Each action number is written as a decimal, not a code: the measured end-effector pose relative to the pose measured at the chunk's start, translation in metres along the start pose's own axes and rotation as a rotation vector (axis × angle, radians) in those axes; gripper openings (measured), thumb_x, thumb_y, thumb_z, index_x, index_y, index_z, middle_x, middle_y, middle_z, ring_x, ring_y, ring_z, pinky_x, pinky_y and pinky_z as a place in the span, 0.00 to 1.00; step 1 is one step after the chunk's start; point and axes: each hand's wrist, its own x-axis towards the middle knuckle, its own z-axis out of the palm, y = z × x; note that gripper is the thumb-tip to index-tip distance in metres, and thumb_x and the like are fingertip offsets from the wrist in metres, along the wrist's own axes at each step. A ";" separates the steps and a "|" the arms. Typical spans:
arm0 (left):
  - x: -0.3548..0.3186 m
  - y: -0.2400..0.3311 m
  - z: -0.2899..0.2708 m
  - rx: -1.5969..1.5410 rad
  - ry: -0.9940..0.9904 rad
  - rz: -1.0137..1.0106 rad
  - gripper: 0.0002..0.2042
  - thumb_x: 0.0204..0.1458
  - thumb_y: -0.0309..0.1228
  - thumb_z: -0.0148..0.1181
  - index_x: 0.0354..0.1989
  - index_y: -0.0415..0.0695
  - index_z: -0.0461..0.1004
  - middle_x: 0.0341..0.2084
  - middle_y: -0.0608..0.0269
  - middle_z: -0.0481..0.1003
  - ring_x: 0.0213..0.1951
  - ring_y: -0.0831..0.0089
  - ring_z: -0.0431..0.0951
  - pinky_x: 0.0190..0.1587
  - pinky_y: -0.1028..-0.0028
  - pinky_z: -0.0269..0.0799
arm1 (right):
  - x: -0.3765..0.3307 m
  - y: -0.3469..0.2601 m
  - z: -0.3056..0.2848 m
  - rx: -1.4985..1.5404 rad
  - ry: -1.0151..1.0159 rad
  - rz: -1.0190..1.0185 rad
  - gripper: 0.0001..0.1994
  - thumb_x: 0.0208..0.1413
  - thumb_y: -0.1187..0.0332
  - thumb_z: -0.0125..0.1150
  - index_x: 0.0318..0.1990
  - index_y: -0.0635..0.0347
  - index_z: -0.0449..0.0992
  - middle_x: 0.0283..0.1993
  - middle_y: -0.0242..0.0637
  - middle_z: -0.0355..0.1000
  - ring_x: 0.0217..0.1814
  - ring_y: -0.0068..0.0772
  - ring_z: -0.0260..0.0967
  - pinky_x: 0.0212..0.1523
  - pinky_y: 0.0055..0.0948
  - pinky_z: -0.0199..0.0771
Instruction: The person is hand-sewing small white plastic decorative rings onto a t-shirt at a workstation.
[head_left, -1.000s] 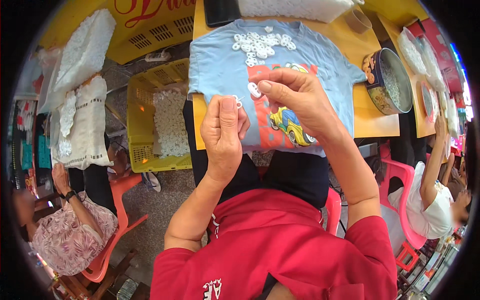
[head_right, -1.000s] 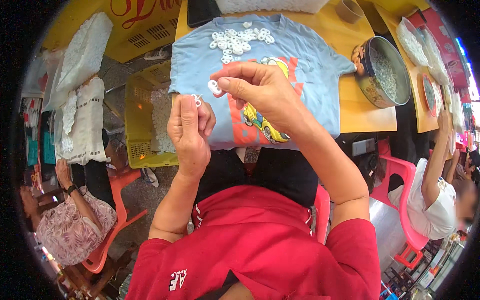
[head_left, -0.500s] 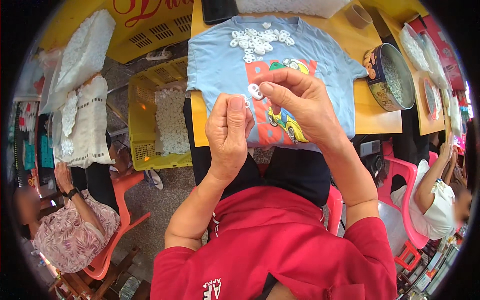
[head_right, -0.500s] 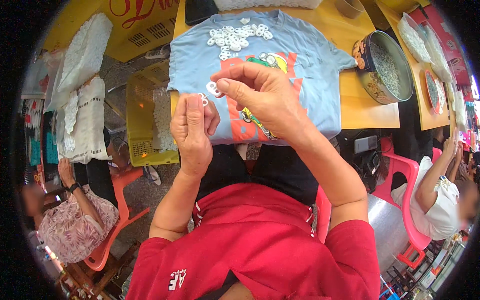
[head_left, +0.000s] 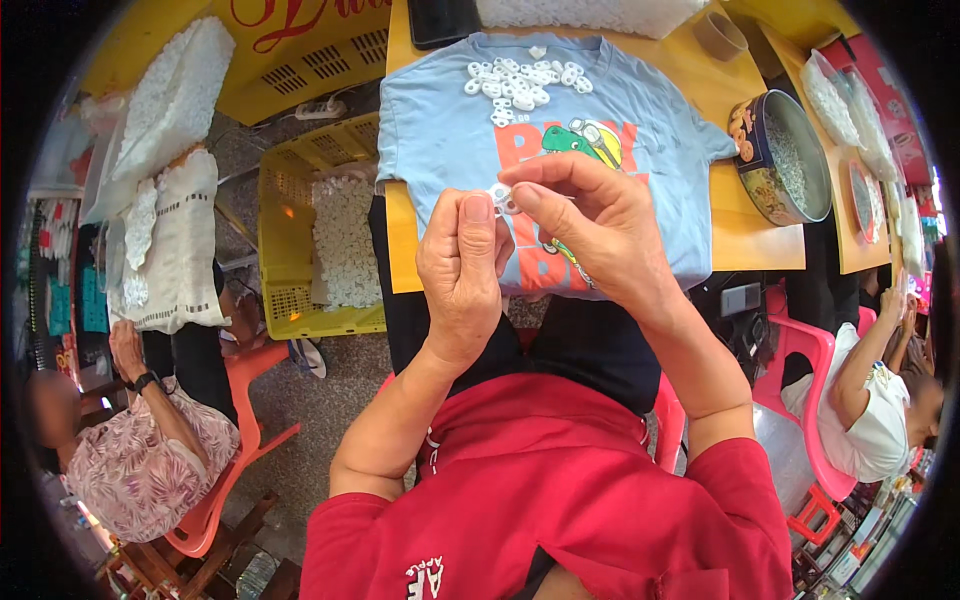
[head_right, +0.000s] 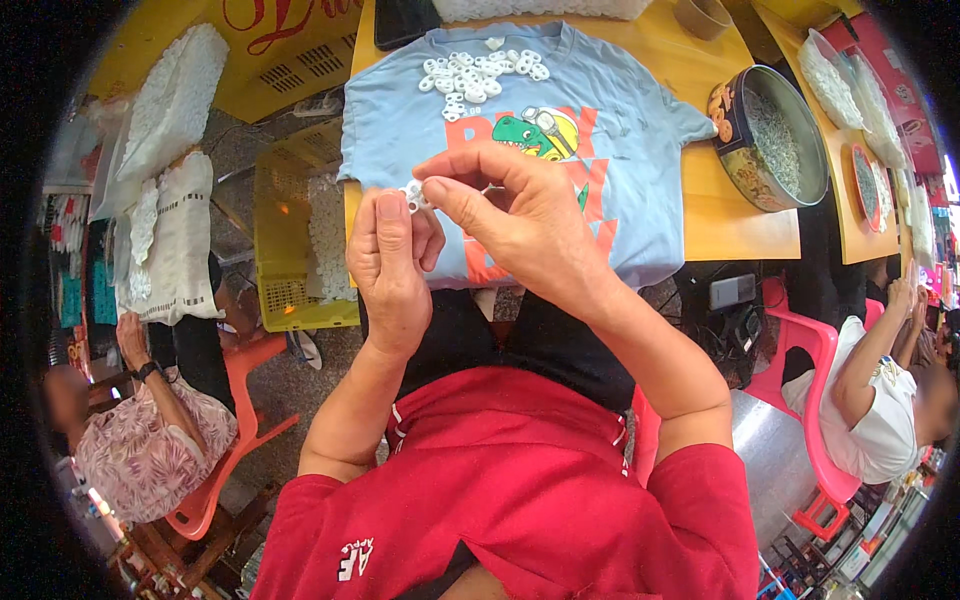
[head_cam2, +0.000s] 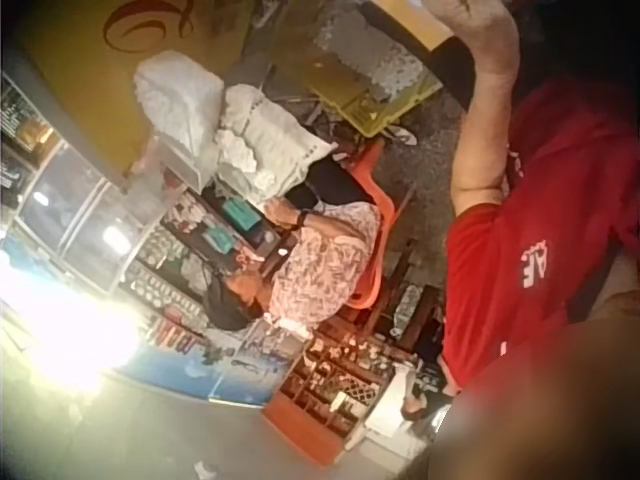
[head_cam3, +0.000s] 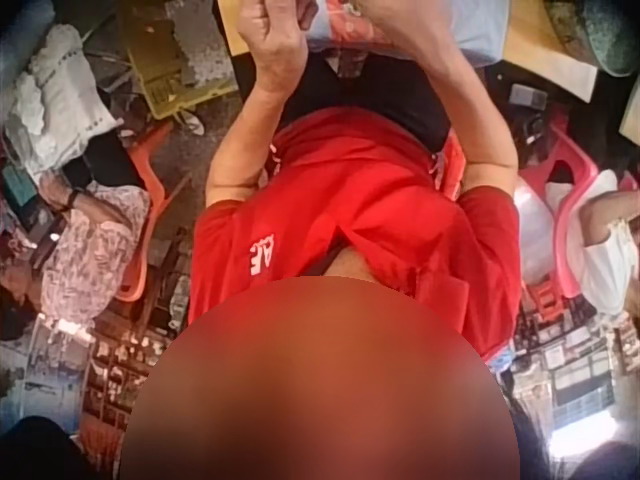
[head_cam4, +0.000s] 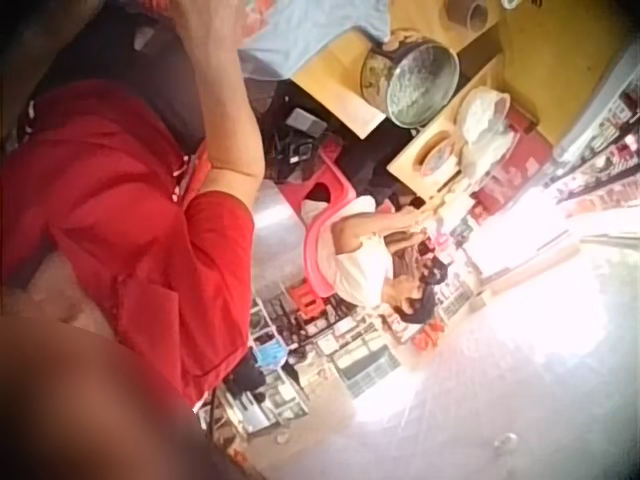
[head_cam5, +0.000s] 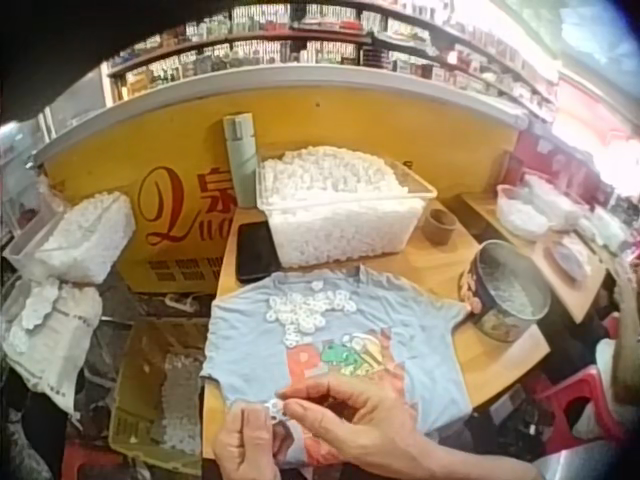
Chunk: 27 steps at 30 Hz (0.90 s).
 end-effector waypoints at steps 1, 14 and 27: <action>0.000 0.000 0.000 0.000 -0.001 0.000 0.14 0.66 0.34 0.41 0.25 0.46 0.59 0.16 0.73 0.56 0.18 0.85 0.53 0.19 0.81 0.49 | 0.000 0.000 0.000 0.033 0.004 0.029 0.10 0.59 0.71 0.58 0.46 0.64 0.76 0.38 0.29 0.74 0.41 0.16 0.68 0.38 0.18 0.69; 0.000 0.001 0.003 -0.050 -0.014 0.001 0.13 0.66 0.33 0.43 0.28 0.44 0.62 0.17 0.74 0.58 0.19 0.86 0.54 0.20 0.83 0.51 | -0.001 -0.003 0.000 0.092 0.099 0.007 0.10 0.59 0.70 0.58 0.45 0.65 0.76 0.37 0.31 0.75 0.32 0.16 0.67 0.33 0.18 0.69; 0.001 -0.002 0.005 0.032 0.021 0.017 0.12 0.65 0.34 0.43 0.27 0.46 0.63 0.18 0.73 0.58 0.20 0.86 0.55 0.20 0.83 0.53 | -0.007 -0.001 0.006 -0.092 0.119 -0.077 0.09 0.59 0.75 0.57 0.46 0.66 0.75 0.41 0.32 0.75 0.41 0.16 0.70 0.40 0.19 0.72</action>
